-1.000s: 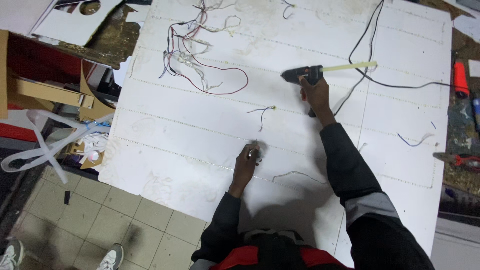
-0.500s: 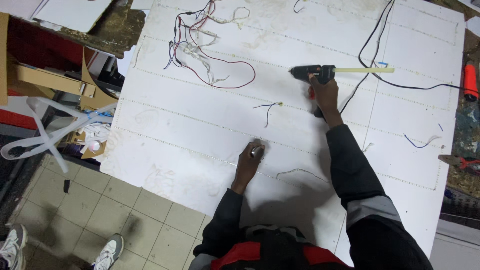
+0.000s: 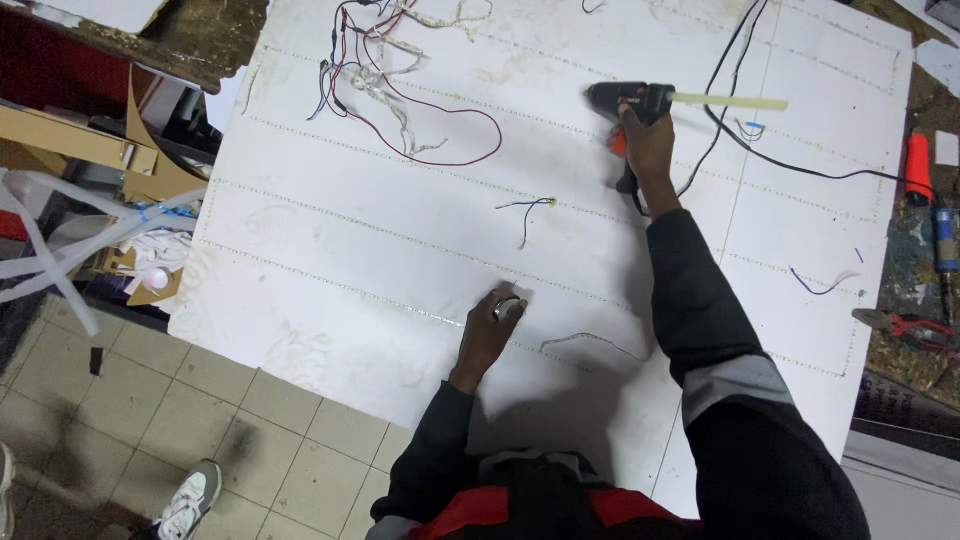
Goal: The person uses a hot glue gun to apply adhesive along a white board and secures wires in place. They repeatedly apply glue and press the wires down, working across the board surface.
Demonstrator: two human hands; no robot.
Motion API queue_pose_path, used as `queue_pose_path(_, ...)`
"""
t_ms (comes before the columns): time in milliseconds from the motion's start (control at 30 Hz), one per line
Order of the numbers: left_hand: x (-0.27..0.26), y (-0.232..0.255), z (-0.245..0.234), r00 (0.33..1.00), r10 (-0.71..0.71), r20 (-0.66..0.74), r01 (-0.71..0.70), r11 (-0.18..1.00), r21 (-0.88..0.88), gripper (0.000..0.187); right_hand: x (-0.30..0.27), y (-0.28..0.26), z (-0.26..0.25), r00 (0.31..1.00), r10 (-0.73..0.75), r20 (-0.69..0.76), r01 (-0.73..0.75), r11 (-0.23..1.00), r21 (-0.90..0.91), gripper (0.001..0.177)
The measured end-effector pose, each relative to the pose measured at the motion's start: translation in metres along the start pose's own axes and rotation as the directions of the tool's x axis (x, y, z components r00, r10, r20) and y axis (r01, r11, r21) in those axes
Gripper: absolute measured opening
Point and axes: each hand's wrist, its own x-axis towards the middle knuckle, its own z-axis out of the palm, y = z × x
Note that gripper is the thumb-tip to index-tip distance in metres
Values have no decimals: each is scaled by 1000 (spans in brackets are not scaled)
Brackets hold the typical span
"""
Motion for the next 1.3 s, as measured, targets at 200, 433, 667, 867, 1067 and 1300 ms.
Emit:
queue_pose_path(200, 3, -16, 11, 971, 226, -84, -223, 974, 45, 30, 27, -18, 29, 999, -3, -33, 5, 997, 77, 27)
queue_pose_path(433, 120, 91, 16, 822, 546, -162, -475, 814, 334, 49, 31, -17, 25, 997, 38, -64, -29, 989, 147, 39)
queue_pose_path(667, 245, 200, 39, 905, 363, 224, -307, 192, 932, 51, 28, -7, 15, 997, 77, -25, -68, 961, 268, 37)
queue_pose_path(867, 249, 178, 44, 958, 130, 255, -259, 19, 966, 58, 30, -3, 3, 997, 57, 61, -62, 994, 95, 31)
queue_pose_path(1067, 252, 176, 32, 936, 155, 316, -324, 35, 945, 87, 37, -7, 10, 998, 8, 55, -12, 998, 69, 27)
queue_pose_path(1300, 254, 192, 45, 968, -34, 250, -252, -61, 966, 68, 38, -9, 10, 996, -25, 82, 21, 999, 44, 35)
